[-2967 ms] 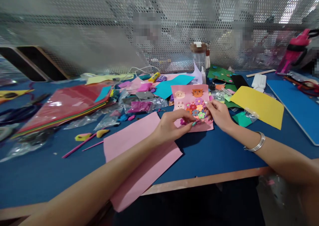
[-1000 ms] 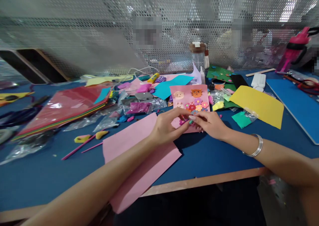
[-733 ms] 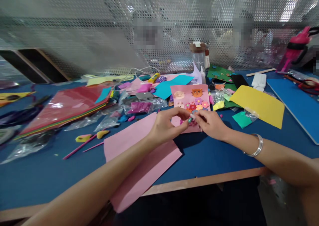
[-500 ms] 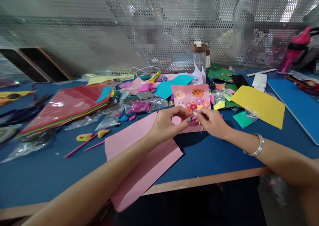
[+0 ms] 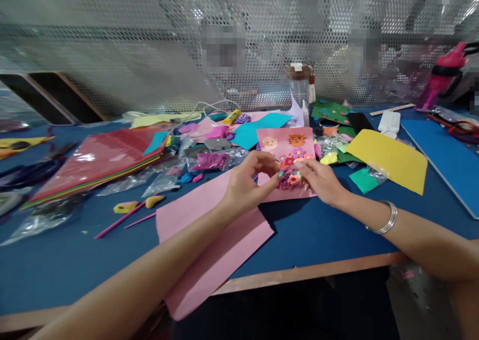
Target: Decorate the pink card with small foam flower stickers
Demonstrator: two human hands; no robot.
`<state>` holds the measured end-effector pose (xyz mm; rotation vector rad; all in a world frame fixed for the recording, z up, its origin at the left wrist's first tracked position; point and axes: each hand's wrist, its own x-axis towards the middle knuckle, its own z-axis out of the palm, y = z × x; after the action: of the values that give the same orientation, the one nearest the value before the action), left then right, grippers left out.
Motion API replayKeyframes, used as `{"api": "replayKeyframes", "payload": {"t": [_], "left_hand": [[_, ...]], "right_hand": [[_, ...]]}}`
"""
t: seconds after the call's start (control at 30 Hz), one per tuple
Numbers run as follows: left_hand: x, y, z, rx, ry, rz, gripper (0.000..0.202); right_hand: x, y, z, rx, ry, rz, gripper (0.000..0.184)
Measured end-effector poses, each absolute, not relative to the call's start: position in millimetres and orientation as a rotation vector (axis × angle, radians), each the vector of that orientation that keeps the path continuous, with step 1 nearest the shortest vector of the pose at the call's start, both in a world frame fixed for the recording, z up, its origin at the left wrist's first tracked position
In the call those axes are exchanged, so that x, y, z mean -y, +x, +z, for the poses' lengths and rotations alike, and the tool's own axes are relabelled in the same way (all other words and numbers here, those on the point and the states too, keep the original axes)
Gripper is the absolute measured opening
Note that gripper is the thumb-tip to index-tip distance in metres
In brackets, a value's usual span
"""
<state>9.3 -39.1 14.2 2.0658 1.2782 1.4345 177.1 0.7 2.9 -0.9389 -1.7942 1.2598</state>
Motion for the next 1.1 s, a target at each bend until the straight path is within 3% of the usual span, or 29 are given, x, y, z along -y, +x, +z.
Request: {"api": "replayKeyframes", "payload": {"t": [0.13,0.3,0.63,0.73,0.93,1.1], "left_hand": [[41,11,13,-1.193,2.143,1.338,0.018],[44,14,14,-1.152,2.148,1.325,0.021],[30,-2,14,-1.319,2.102,1.474,0.019],[33,3,12,-1.271,2.208,1.391,0.022],[37,6,10,-1.152,2.453,1.247,0.026],[34,4,13,-1.195,2.372,1.264,0.02]], "right_hand": [[10,175,6,2.146,-0.82,0.939,0.029],[11,176,8,2.206,-0.81,0.712,0.035],[-5,183,3,1.805,-0.914,1.091,0.034],[0,181,3,1.981,-0.859,1.037,0.036],[8,178,6,2.264,-0.686,0.75,0.025],[6,179,7,2.142,-0.744,1.011,0.03]]}}
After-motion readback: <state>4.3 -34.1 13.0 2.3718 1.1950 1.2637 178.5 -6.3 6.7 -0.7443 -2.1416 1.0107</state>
